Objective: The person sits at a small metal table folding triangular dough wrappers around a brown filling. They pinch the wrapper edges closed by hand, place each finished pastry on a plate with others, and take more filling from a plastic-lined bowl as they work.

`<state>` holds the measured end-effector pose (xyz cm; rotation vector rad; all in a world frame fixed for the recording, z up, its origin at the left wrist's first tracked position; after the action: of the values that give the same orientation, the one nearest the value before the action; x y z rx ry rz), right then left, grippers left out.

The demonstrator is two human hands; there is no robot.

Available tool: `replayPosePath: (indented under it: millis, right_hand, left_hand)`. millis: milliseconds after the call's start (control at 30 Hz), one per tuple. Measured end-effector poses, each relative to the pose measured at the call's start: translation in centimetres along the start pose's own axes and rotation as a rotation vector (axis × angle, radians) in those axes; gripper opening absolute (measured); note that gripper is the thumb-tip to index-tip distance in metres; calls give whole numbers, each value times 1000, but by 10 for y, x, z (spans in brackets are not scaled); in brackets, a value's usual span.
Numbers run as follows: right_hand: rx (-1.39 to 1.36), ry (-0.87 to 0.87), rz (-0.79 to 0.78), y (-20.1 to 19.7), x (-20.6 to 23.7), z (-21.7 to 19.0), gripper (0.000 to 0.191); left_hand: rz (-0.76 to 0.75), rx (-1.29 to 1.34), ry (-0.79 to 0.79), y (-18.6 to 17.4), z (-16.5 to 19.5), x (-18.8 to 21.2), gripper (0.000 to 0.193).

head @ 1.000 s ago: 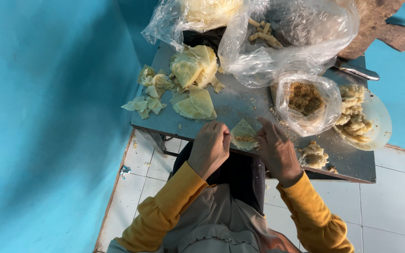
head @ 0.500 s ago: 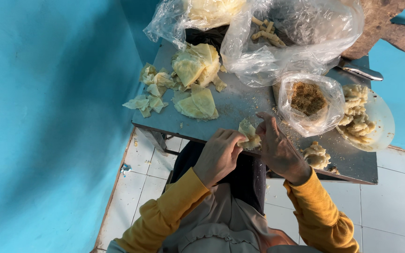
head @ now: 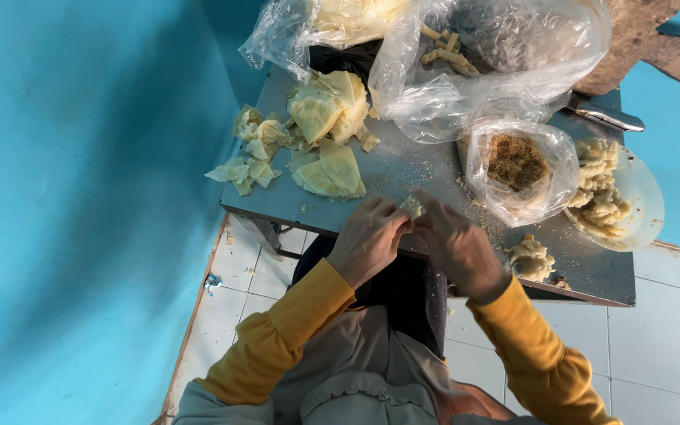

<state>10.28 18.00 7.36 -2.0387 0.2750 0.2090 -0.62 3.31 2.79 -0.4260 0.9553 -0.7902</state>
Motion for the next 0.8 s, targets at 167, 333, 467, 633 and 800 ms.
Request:
replayPosePath:
  millis: [167,333,467,633,800]
  right_hand:
    - [-241,198,-134,-3,-21,12,77]
    - [-57,9,24,-3,7,-1,74]
    - [-2,74,19,4,6,7,74]
    - [-596,410,-332,-3,-26,35,93]
    - [-173,187,-43,-5,-15,15,77]
  left_hand:
    - [-45,-254,134,6,5,-2,25]
    - [-10,-320,221,8,1,11,29]
    - [-37,-225,109,15,-9,1,24]
    - [-235,90,-174,17,-36,-29,6]
    - [-141,11,-99,10,-37,-18,16]
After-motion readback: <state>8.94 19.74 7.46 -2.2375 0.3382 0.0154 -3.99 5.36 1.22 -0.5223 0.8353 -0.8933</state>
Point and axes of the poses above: each hand's wrist, its own x-axis away from the middle knuckle, its own y-axis out of the palm, z = x × y, the point moved 1 cm from there along -x, towards the middle knuckle, and after that the axes turned 4 degrees about y, right-handed, at the moved point
